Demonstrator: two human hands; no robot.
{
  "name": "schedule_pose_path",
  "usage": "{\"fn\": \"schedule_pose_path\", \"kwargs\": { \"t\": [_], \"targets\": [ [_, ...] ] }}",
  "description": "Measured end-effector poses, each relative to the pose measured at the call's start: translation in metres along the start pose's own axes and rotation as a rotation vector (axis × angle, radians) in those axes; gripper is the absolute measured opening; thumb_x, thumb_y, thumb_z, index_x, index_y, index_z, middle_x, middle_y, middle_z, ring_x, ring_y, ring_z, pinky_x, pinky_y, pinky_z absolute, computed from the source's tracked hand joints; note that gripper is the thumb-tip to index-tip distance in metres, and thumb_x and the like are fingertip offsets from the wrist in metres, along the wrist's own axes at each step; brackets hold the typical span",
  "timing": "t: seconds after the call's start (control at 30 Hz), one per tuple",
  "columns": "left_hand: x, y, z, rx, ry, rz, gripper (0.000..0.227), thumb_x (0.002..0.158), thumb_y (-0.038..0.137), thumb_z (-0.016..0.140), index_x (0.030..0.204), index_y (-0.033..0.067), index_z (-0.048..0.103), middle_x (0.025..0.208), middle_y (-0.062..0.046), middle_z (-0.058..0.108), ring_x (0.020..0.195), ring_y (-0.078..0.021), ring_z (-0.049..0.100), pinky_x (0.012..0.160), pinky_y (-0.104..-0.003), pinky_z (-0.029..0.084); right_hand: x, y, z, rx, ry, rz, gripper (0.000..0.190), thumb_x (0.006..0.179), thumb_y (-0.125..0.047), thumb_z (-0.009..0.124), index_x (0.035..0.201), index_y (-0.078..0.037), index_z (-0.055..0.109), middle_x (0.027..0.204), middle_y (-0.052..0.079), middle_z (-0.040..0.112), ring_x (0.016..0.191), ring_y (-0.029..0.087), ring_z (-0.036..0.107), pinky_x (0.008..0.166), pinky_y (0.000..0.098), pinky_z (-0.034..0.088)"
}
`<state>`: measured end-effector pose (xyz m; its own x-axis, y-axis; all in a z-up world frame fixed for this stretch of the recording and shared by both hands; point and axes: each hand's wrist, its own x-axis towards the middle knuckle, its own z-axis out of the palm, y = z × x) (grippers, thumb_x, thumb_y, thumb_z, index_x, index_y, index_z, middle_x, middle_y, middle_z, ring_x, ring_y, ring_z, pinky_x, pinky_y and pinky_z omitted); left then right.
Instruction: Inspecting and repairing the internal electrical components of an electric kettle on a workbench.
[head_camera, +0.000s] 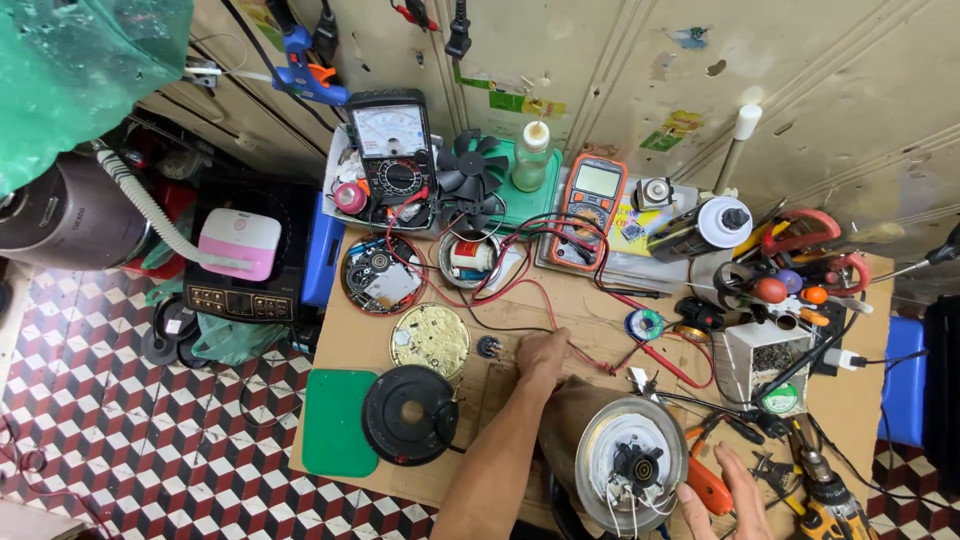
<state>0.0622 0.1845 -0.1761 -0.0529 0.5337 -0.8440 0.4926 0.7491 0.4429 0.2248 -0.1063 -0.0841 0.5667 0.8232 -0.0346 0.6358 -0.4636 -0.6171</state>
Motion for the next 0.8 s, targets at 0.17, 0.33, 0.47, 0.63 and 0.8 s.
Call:
{"fn": "schedule_pose_path", "kwargs": {
  "t": [0.17, 0.33, 0.47, 0.63, 0.8],
  "targets": [
    [-0.012, 0.006, -0.001, -0.612, -0.239, -0.065, 0.034, 0.090, 0.036, 0.063, 0.099, 0.0033, 0.068, 0.107, -0.016, 0.078, 0.085, -0.0220, 0.065, 0.078, -0.039, 0.046, 0.011, -0.006, -0.001, 0.097, -0.016, 0.068, 0.067, 0.082, -0.027, 0.074, 0.140, 0.002, 0.057, 0.146, 0.025, 0.055, 0.135, 0.036, 0.054, 0.111, 0.0471, 0.044],
    [-0.130, 0.046, -0.043, -1.101, -0.481, 0.049, 0.036, 0.092, 0.030, 0.060, 0.107, -0.0024, 0.054, 0.125, -0.023, 0.070, 0.111, -0.0273, 0.073, 0.098, -0.037, 0.057, 0.030, -0.033, -0.005, 0.567, 0.009, 0.230, 0.044, 0.100, -0.019, 0.062, 0.137, 0.005, 0.061, 0.138, 0.022, 0.064, 0.132, 0.033, 0.060, 0.112, 0.0417, 0.046],
    [-0.217, 0.057, -0.058, -1.159, -0.668, 0.156, 0.034, 0.095, 0.026, 0.058, 0.111, -0.0041, 0.060, 0.120, -0.022, 0.071, 0.111, -0.0272, 0.071, 0.099, -0.037, 0.057, 0.066, -0.112, -0.028, 1.032, -0.206, 0.447, 0.058, 0.109, -0.036, 0.053, 0.124, 0.019, 0.062, 0.121, 0.033, 0.068, 0.119, 0.042, 0.064, 0.109, 0.0503, 0.047],
    [-0.263, 0.032, -0.083, -1.076, -0.805, 0.343, 0.023, 0.102, 0.019, 0.056, 0.117, 0.0015, 0.056, 0.110, -0.022, 0.071, 0.101, -0.0291, 0.070, 0.092, -0.039, 0.058, 0.099, -0.239, -0.084, 1.610, -0.351, 0.458, 0.078, 0.096, -0.056, 0.055, 0.134, 0.013, 0.054, 0.126, 0.026, 0.064, 0.127, 0.037, 0.055, 0.116, 0.0502, 0.031],
    [-0.253, 0.011, -0.143, -1.169, -0.419, 0.414, 0.033, 0.094, 0.014, 0.058, 0.123, 0.0001, 0.056, 0.104, -0.017, 0.071, 0.087, -0.0234, 0.071, 0.081, -0.037, 0.060, 0.111, -0.202, -0.107, 1.860, -0.107, 0.393, 0.069, 0.097, -0.046, 0.074, 0.139, 0.003, 0.052, 0.128, 0.008, 0.065, 0.133, 0.025, 0.057, 0.124, 0.0477, 0.027]
  ]
}}
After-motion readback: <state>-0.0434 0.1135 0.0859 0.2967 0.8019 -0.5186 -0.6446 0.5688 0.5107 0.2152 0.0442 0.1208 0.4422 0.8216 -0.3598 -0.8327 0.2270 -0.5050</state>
